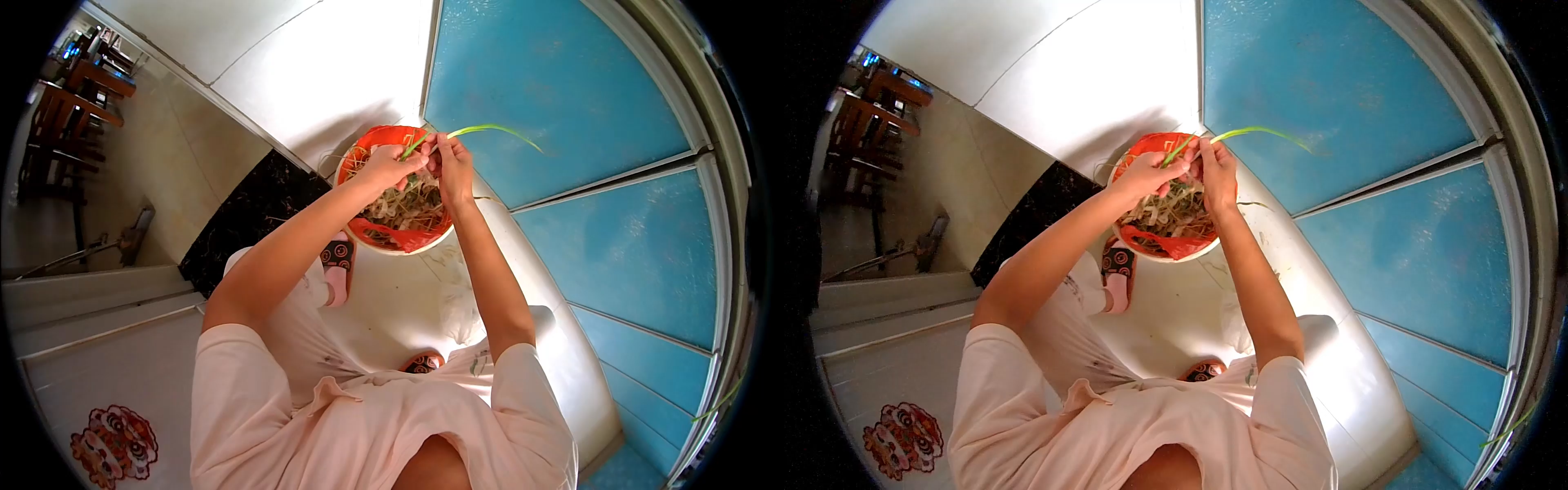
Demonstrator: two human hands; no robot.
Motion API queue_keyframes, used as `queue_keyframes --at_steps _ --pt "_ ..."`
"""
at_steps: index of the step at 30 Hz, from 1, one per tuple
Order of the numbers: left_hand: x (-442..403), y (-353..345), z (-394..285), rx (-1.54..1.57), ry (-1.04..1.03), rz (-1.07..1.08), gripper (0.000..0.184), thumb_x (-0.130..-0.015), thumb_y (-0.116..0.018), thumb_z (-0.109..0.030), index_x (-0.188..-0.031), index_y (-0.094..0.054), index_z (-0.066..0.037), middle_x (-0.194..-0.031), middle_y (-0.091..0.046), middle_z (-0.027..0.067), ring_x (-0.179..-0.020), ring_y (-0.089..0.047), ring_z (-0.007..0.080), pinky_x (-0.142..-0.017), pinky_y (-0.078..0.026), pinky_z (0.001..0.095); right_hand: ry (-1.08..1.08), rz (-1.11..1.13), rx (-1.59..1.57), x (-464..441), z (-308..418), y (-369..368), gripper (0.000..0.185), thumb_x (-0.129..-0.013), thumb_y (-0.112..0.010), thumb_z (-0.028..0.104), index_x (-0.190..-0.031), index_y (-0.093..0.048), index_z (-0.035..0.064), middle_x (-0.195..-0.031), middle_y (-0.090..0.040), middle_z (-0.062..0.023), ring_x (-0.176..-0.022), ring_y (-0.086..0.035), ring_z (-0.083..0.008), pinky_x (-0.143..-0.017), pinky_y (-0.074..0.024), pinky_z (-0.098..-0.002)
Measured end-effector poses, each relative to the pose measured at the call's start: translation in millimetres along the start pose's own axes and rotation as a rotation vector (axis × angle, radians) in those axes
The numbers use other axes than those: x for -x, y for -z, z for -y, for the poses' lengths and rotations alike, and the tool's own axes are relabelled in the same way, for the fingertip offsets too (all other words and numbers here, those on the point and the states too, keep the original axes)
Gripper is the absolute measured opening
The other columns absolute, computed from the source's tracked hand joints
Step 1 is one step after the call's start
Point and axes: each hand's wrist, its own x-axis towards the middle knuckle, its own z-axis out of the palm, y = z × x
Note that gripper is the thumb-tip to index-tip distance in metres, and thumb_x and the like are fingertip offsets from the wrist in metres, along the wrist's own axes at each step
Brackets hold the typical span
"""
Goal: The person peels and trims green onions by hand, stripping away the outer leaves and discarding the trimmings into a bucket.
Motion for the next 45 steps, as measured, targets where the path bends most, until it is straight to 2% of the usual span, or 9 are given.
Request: queue_keyframes --at_steps 12,17,20,25,29,33,36,39,45 --pt "-3.6 1.6 -0.6 -0.304 -0.09 -0.033 0.025 -0.091 -0.051 -0.02 -0.073 -0.058 -0.005 -0.061 -0.056 -0.0002 -0.047 -0.046 0.0075 -0.044 -0.034 0.0227 0.116 0.047 0.003 5.9 1.1 7.6 0.019 -0.096 -0.047 0.017 -0.088 -0.059 0.0032 -0.079 -0.061 -0.0025 -0.062 -0.052 -0.007 -0.058 -0.042 -0.0209" --pt "-21.4 -1.0 26.4 -0.616 -0.187 -0.309 0.029 -0.092 -0.053 -0.023 -0.071 -0.059 -0.004 -0.057 -0.054 -0.0001 -0.049 -0.048 0.0089 -0.048 -0.037 0.0247 0.588 0.039 0.352 32.2 -4.7 -6.2 0.015 -0.093 -0.05 0.009 -0.09 -0.06 -0.0015 -0.085 -0.062 -0.0073 -0.067 -0.056 -0.0111 -0.064 -0.0464 -0.024" --pt "-44.6 11.0 69.3 -0.259 -0.127 -0.354 0.032 -0.091 -0.055 -0.024 -0.068 -0.059 -0.002 -0.054 -0.054 0.0003 -0.049 -0.049 0.0089 -0.047 -0.037 0.0252 0.936 0.117 0.574 45.3 -3.8 -14.0 0.011 -0.091 -0.053 0.006 -0.094 -0.061 -0.0009 -0.083 -0.061 -0.0081 -0.063 -0.054 -0.011 -0.057 -0.045 -0.0229" --pt "-6.6 6.4 8.7 -0.11 0.061 -0.231 0.024 -0.085 -0.062 -0.021 -0.074 -0.063 0.001 -0.057 -0.059 0.0054 -0.051 -0.054 0.0107 -0.048 -0.04 0.0272 0.346 -0.024 0.602 51.0 20.2 -2.2 0.013 -0.092 -0.052 0.008 -0.096 -0.058 -0.0022 -0.065 -0.057 -0.0025 -0.052 -0.049 -0.0062 -0.048 -0.0396 -0.0209" --pt "-3.9 14.4 6.8 -0.023 0.017 -0.244 0.018 -0.084 -0.064 -0.018 -0.079 -0.063 -0.001 -0.058 -0.058 0.0032 -0.049 -0.05 0.0088 -0.047 -0.037 0.024 0.311 0.006 0.847 59.9 23.3 30.9 0.011 -0.091 -0.053 0.009 -0.095 -0.057 -0.0009 -0.056 -0.055 -0.0028 -0.046 -0.048 -0.0079 -0.046 -0.0391 -0.0247" --pt "5.9 4.2 -15.7 0.224 -0.116 -0.054 0.026 -0.086 -0.063 -0.015 -0.107 -0.06 0.001 -0.076 -0.057 0.0003 -0.052 -0.036 0.0042 -0.046 -0.027 0.0198 0.308 0.082 1.044 57.1 17.1 54.0 0.012 -0.087 -0.057 0.012 -0.094 -0.058 0.0023 -0.056 -0.058 -0.0065 -0.047 -0.054 -0.015 -0.048 -0.0414 -0.0307" --pt "7.8 -5.5 -26.3 0.288 -0.163 -0.029 0.02 -0.08 -0.069 -0.015 -0.096 -0.066 -0.002 -0.071 -0.054 -0.0043 -0.054 -0.036 0.0035 -0.047 -0.028 0.0202 0.356 0.111 1.25 60.4 12.9 47.8 0.012 -0.082 -0.061 0.018 -0.085 -0.056 0.0067 -0.068 -0.062 -0.0139 -0.063 -0.06 -0.0331 -0.055 -0.0459 -0.0405" --pt "4.4 -2.3 -26.7 0.245 -0.151 -0.062 0.017 -0.082 -0.068 -0.018 -0.089 -0.066 -0.002 -0.069 -0.056 -0.0021 -0.05 -0.037 0.004 -0.046 -0.029 0.0203 0.278 0.186 1.48 66.0 21.8 42.7 0.016 -0.079 -0.064 0.021 -0.088 -0.058 0.0088 -0.071 -0.063 -0.0112 -0.068 -0.061 -0.0315 -0.061 -0.0474 -0.0416" --pt "7.1 -9.4 -24.2 0.144 -0.151 -0.022 0.018 -0.083 -0.067 -0.018 -0.086 -0.065 -0.001 -0.068 -0.057 0.0005 -0.052 -0.044 0.0055 -0.047 -0.034 0.0213 0.285 0.273 0.607 33.8 4.3 24.7 0.014 -0.09 -0.056 0.017 -0.094 -0.058 0.0038 -0.071 -0.061 -0.0048 -0.066 -0.061 -0.0153 -0.064 -0.048 -0.0254"
